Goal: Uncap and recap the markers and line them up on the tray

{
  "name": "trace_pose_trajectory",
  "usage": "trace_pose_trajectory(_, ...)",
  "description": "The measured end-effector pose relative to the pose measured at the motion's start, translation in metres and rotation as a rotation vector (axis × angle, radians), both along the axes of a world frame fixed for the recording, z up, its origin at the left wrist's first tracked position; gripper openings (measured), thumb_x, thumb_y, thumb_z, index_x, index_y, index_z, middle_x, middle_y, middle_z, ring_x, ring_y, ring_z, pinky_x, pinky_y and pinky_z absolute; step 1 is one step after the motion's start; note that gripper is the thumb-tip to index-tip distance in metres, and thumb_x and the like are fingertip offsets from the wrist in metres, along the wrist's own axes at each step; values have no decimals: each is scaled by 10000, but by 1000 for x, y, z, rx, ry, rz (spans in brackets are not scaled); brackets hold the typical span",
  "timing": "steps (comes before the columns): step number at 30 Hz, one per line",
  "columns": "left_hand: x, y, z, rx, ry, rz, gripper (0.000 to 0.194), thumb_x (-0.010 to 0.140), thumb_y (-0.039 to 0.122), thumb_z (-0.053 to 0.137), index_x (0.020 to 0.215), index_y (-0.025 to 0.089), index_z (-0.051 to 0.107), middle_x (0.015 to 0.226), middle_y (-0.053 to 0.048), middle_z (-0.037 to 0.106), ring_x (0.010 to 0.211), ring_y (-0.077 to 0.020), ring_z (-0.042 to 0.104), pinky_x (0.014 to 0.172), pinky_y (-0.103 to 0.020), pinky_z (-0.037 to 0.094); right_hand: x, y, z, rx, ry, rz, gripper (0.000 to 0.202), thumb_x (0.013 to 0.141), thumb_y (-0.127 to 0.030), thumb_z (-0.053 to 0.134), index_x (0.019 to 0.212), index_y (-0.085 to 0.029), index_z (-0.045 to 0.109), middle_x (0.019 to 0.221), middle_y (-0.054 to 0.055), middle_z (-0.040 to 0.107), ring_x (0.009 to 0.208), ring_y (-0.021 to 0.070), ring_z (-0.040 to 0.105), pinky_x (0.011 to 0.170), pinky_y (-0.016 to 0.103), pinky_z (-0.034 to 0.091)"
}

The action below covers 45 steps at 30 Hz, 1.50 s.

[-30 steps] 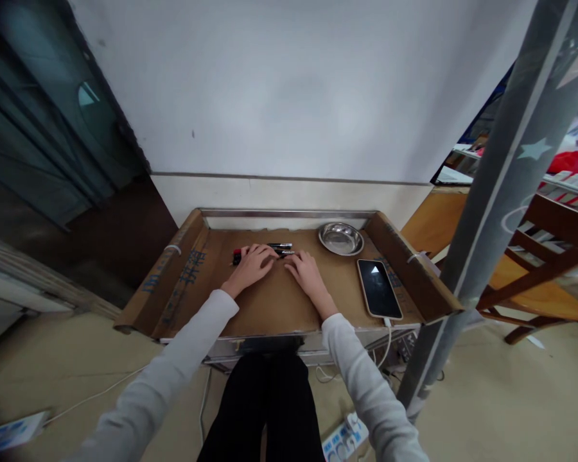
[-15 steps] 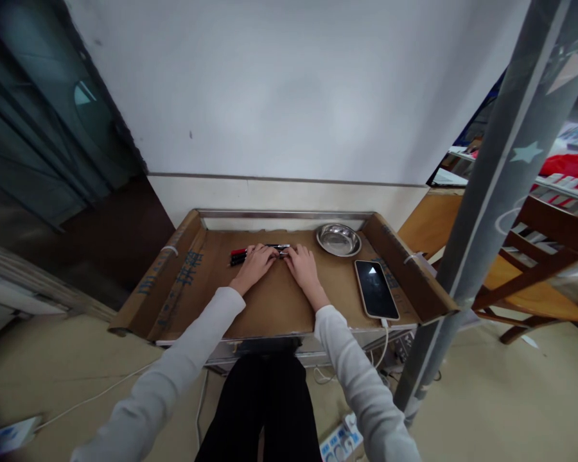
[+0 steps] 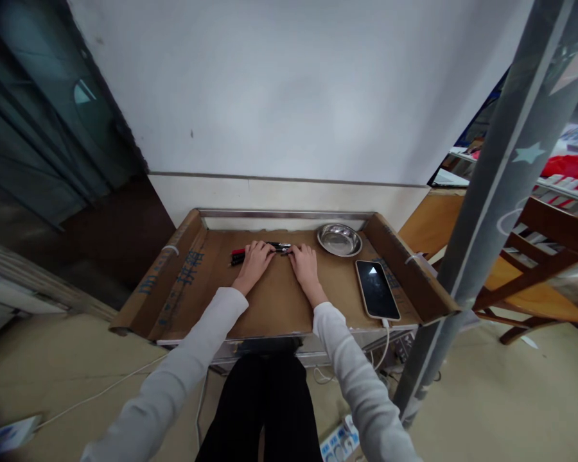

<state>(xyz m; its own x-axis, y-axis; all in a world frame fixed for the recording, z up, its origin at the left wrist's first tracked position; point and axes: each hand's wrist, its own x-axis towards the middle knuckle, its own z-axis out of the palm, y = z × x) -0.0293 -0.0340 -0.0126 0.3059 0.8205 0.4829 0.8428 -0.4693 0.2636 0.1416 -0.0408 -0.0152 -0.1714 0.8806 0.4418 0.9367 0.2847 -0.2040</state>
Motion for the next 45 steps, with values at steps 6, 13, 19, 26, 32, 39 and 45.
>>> trace_pose_trajectory(6, -2, -3, 3, 14, -9, 50, 152, 882, 243, 434, 929, 200, 572, 937, -94, 543, 932, -256, 433, 802, -398, 310, -9, 1, 0, 29, -16, -50, 194, 893, -259, 428, 975, -214, 599, 940, 90, 582, 898, 225, 484, 780, 342, 285)
trace_pose_trajectory(13, -26, -21, 11, 56, -83, 230, 155, 878, 247, 431, 942, 224, 571, 945, -88, 558, 928, -260, 463, 791, -393, 329, -8, -9, -1, 17, 72, -51, 210, 890, -271, 429, 1014, -195, 581, 1005, 97, 577, 956, 227, 490, 808, 346, 296)
trace_pose_trajectory(19, -72, -45, 3, -11, -100, 293, 171, 844, 250, 492, 994, 212, 565, 973, -83, 577, 928, -253, 506, 813, -389, 374, -8, -31, 3, -11, 198, 14, 224, 904, -285, 393, 994, -207, 583, 994, 78, 586, 966, 210, 503, 838, 354, 303)
trace_pose_trajectory(26, -78, -55, -4, -125, -207, 82, 164, 830, 263, 530, 963, 179, 577, 961, -69, 563, 935, -208, 537, 861, -362, 428, -26, -39, 5, -44, 397, 203, 240, 900, -320, 402, 1000, -212, 591, 1006, 79, 570, 969, 205, 510, 846, 355, 376)
trace_pose_trajectory(32, -53, -58, 5, -265, -507, -151, 143, 860, 280, 496, 931, 196, 588, 953, -37, 630, 888, -165, 584, 832, -331, 465, -41, -39, 2, -208, 966, 269, 283, 839, -386, 493, 1044, -214, 587, 1040, 68, 557, 882, 164, 546, 762, 311, 461)
trace_pose_trajectory(39, 0, -57, 21, 14, -784, -92, 346, 846, 266, 534, 1181, 211, 466, 1096, -69, 596, 951, -151, 588, 855, -318, 482, -53, -38, 10, -775, 1865, 355, 129, 781, -200, 559, 875, -171, 642, 795, 11, 654, 659, 84, 587, 600, 183, 490)
trace_pose_trajectory(45, 12, -58, 23, 46, -696, -141, 254, 847, 267, 531, 1096, 217, 540, 1046, -58, 610, 945, -160, 584, 865, -322, 471, -46, -39, 6, -917, 2049, 307, 193, 840, -130, 459, 790, -172, 641, 792, 15, 685, 740, 91, 629, 699, 182, 539)
